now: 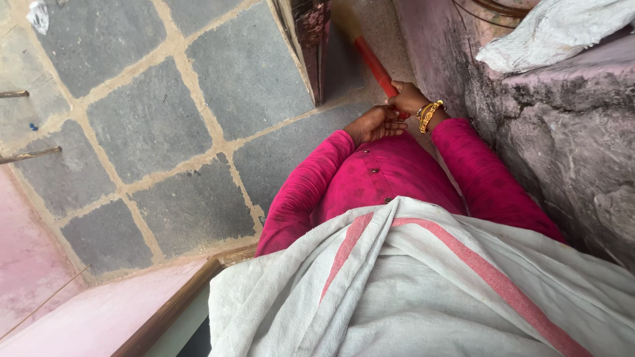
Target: The person sweeps the floor near a doorway and a wall using a handheld broom, clearing debris and moving a plastic bag aside.
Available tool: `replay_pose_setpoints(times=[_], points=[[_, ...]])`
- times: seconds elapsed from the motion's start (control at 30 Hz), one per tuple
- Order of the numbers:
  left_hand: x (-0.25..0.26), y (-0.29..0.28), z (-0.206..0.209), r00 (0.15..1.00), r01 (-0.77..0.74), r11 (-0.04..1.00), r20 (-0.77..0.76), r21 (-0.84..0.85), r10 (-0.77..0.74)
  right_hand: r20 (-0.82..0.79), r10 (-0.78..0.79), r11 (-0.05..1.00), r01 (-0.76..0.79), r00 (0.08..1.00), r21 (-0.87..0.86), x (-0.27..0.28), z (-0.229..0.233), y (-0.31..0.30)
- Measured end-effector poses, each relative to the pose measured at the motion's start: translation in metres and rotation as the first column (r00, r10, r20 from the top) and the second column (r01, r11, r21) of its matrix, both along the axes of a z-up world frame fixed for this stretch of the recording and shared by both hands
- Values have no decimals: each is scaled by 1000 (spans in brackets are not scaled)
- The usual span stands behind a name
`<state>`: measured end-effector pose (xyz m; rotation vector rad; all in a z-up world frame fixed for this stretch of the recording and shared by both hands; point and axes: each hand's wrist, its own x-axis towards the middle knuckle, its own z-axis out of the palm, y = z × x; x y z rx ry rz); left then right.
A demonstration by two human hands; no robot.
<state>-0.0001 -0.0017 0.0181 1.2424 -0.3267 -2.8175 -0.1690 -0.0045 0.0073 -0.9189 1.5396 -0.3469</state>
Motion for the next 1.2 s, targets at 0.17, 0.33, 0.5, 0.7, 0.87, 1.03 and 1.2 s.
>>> replay_pose_setpoints(times=[0.17, 0.33, 0.5, 0.7, 0.87, 1.03, 1.2], points=[[-1, -1, 0, 997, 36, 999, -71, -34, -38, -7, -29, 963, 29, 1000, 266, 2, -16, -9], [-3, -5, -4, 987, 117, 993, -106, -24, -119, -77, 70, 904, -31, 995, 427, -1, -19, -15], [-11, -15, 16, 995, 51, 999, -80, -7, -52, -113, -53, 894, 98, 992, 437, -31, -8, -31], [-8, -14, 29, 998, -54, 999, 31, -2, 54, -90, -276, 854, 287, 957, 434, -32, 5, -43], [-18, -14, 7, 964, -263, 959, 50, 105, 259, -77, -343, 901, 351, 936, 256, 11, 19, -29], [-14, -9, -10, 989, -135, 990, 57, 34, 133, -35, -158, 984, 161, 987, 76, 11, 41, -10], [-38, -18, -20, 998, 20, 996, 64, -90, -15, 191, -342, 893, 255, 920, 370, -26, 23, -19]])
